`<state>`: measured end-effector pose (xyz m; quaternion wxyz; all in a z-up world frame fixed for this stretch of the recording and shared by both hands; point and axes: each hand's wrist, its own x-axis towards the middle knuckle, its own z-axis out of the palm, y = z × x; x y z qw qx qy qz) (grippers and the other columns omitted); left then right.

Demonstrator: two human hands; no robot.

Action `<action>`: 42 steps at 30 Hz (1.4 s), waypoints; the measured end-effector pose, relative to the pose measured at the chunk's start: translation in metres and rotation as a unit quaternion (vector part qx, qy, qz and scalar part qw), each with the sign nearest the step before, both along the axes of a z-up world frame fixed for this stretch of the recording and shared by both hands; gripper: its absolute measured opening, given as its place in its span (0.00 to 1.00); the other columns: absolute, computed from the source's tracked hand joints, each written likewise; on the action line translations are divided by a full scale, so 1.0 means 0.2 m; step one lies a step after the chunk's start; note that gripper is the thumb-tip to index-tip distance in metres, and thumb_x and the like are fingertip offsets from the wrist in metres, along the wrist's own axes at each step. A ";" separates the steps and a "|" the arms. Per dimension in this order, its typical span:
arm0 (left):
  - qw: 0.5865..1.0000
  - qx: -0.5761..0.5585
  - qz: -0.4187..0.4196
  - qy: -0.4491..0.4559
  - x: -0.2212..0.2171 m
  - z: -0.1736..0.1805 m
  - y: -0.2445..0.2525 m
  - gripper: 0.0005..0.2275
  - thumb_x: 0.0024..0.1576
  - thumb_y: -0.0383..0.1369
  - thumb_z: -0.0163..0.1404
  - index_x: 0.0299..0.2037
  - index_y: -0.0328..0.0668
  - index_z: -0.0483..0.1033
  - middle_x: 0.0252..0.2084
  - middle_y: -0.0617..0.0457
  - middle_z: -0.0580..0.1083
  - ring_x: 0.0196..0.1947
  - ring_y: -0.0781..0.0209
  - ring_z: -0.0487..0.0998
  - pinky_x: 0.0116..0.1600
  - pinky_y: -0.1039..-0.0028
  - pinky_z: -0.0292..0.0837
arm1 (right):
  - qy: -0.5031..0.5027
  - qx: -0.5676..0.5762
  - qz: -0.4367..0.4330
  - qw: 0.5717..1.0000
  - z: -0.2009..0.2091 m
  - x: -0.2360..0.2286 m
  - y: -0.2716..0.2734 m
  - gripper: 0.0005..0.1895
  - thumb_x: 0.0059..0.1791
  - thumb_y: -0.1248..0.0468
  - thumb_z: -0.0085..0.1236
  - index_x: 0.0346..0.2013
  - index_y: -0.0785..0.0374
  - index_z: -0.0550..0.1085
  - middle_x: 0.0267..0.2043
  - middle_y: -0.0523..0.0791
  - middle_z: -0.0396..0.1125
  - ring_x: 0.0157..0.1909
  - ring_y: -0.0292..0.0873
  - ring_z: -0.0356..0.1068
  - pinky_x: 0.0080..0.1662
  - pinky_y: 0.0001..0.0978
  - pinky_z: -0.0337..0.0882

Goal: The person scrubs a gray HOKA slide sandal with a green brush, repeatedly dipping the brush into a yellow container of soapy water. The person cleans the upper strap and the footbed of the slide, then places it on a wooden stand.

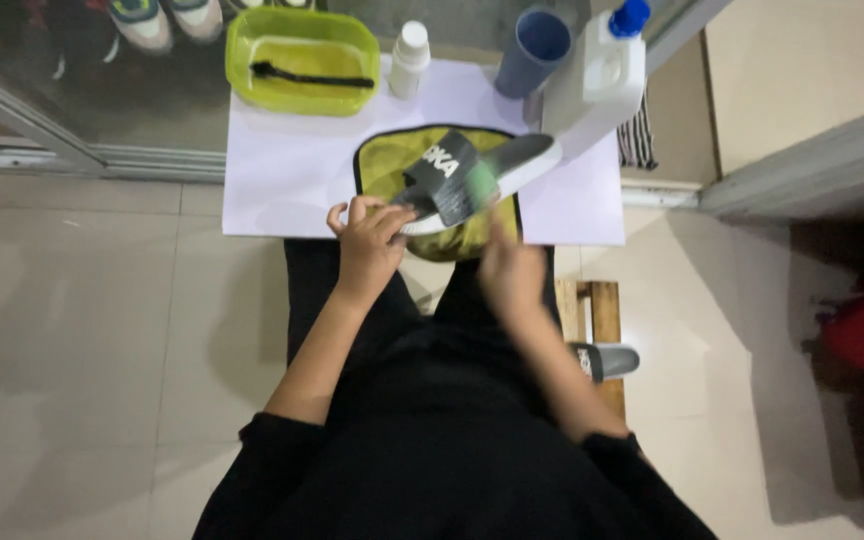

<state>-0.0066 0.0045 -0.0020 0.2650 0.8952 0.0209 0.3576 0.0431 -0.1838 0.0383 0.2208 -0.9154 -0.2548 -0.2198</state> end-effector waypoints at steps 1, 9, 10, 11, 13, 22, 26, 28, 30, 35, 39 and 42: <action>1.000 0.001 0.004 -0.007 0.02 0.03 0.01 0.12 0.42 0.22 0.51 0.33 0.52 0.75 0.29 0.64 0.72 0.42 0.63 0.63 0.51 0.56 0.43 | -0.007 0.001 0.004 1.000 0.02 -0.05 0.03 0.15 0.42 0.66 0.49 0.41 0.53 0.75 0.13 0.55 0.62 0.19 0.60 0.65 0.24 0.48 0.63; 0.999 0.043 0.020 -0.021 0.00 -0.03 -0.02 0.13 0.40 0.22 0.52 0.33 0.51 0.75 0.28 0.63 0.70 0.42 0.62 0.63 0.51 0.56 0.43 | 0.111 0.050 -0.062 0.991 0.05 0.06 0.03 0.21 0.48 0.60 0.43 0.56 0.41 0.63 0.17 0.59 0.64 0.27 0.64 0.67 0.31 0.54 0.64; 0.998 0.045 0.023 -0.029 0.01 -0.03 -0.02 0.13 0.40 0.22 0.52 0.33 0.51 0.75 0.28 0.63 0.70 0.42 0.62 0.63 0.51 0.56 0.43 | 0.103 0.053 -0.059 0.992 0.05 -0.01 0.05 0.21 0.48 0.60 0.43 0.56 0.41 0.63 0.17 0.59 0.64 0.27 0.64 0.67 0.31 0.54 0.64; 0.998 0.038 0.030 -0.041 0.03 -0.03 -0.02 0.11 0.41 0.21 0.51 0.30 0.51 0.74 0.27 0.63 0.70 0.41 0.63 0.64 0.51 0.56 0.44 | 0.078 0.064 0.007 0.995 0.04 -0.09 0.07 0.19 0.44 0.63 0.46 0.50 0.46 0.68 0.19 0.55 0.66 0.26 0.60 0.67 0.29 0.50 0.65; 0.998 0.030 0.037 -0.049 0.03 -0.03 -0.02 0.09 0.41 0.20 0.50 0.26 0.50 0.73 0.26 0.63 0.70 0.40 0.63 0.64 0.51 0.57 0.45 | 0.057 0.073 0.074 0.993 -0.07 -0.12 0.03 0.18 0.41 0.67 0.49 0.44 0.52 0.74 0.22 0.52 0.68 0.24 0.55 0.68 0.27 0.47 0.65; 0.999 0.012 0.024 -0.032 0.01 0.01 -0.01 0.12 0.39 0.20 0.51 0.31 0.51 0.75 0.27 0.64 0.71 0.40 0.63 0.64 0.51 0.57 0.45 | 0.067 0.096 0.041 0.992 0.00 -0.14 0.01 0.05 0.43 0.65 0.51 0.26 0.52 0.75 0.17 0.45 0.67 0.23 0.50 0.69 0.24 0.38 0.65; 0.996 0.078 0.011 -0.046 0.00 -0.03 0.01 0.12 0.42 0.23 0.53 0.33 0.54 0.74 0.32 0.63 0.71 0.42 0.64 0.64 0.52 0.57 0.43 | 0.082 0.037 0.035 0.995 0.07 -0.10 -0.04 0.12 0.42 0.66 0.49 0.38 0.54 0.75 0.17 0.52 0.66 0.23 0.55 0.68 0.26 0.46 0.64; 0.993 0.106 0.011 -0.057 0.01 -0.12 0.01 0.12 0.43 0.24 0.53 0.35 0.55 0.73 0.33 0.64 0.70 0.43 0.64 0.64 0.52 0.57 0.42 | 0.081 0.040 -0.018 0.996 0.10 -0.05 -0.09 0.10 0.43 0.67 0.47 0.33 0.57 0.77 0.15 0.54 0.64 0.24 0.57 0.67 0.25 0.45 0.63; 0.979 0.171 0.016 -0.111 0.06 -0.22 0.03 0.09 0.48 0.28 0.51 0.37 0.57 0.72 0.36 0.61 0.71 0.43 0.63 0.65 0.53 0.55 0.40 | 0.098 0.151 -0.025 0.983 0.20 -0.03 -0.10 0.17 0.48 0.67 0.44 0.52 0.56 0.68 0.30 0.58 0.68 0.35 0.61 0.67 0.33 0.52 0.63; 0.958 0.242 0.033 -0.147 0.10 -0.20 0.07 0.06 0.52 0.28 0.49 0.35 0.57 0.70 0.39 0.59 0.71 0.43 0.65 0.67 0.54 0.56 0.39 | 0.085 0.191 -0.026 0.978 0.08 -0.07 -0.12 0.18 0.49 0.67 0.46 0.54 0.53 0.67 0.37 0.54 0.69 0.38 0.57 0.68 0.35 0.45 0.68; 0.977 0.200 0.011 0.073 0.03 -0.12 0.13 0.14 0.39 0.27 0.57 0.34 0.55 0.71 0.39 0.59 0.71 0.54 0.60 0.59 0.55 0.55 0.38 | 0.077 0.190 -0.034 0.978 0.06 -0.10 -0.04 0.19 0.49 0.68 0.46 0.55 0.53 0.67 0.38 0.54 0.69 0.37 0.55 0.69 0.34 0.44 0.69; 0.947 0.055 -0.036 0.315 -0.08 0.15 0.03 0.23 0.38 0.31 0.59 0.47 0.56 0.72 0.51 0.48 0.69 0.59 0.51 0.52 0.53 0.50 0.37 | 0.096 0.173 -0.027 0.980 -0.17 -0.09 -0.07 0.22 0.49 0.69 0.45 0.57 0.51 0.65 0.36 0.55 0.69 0.34 0.56 0.69 0.31 0.44 0.67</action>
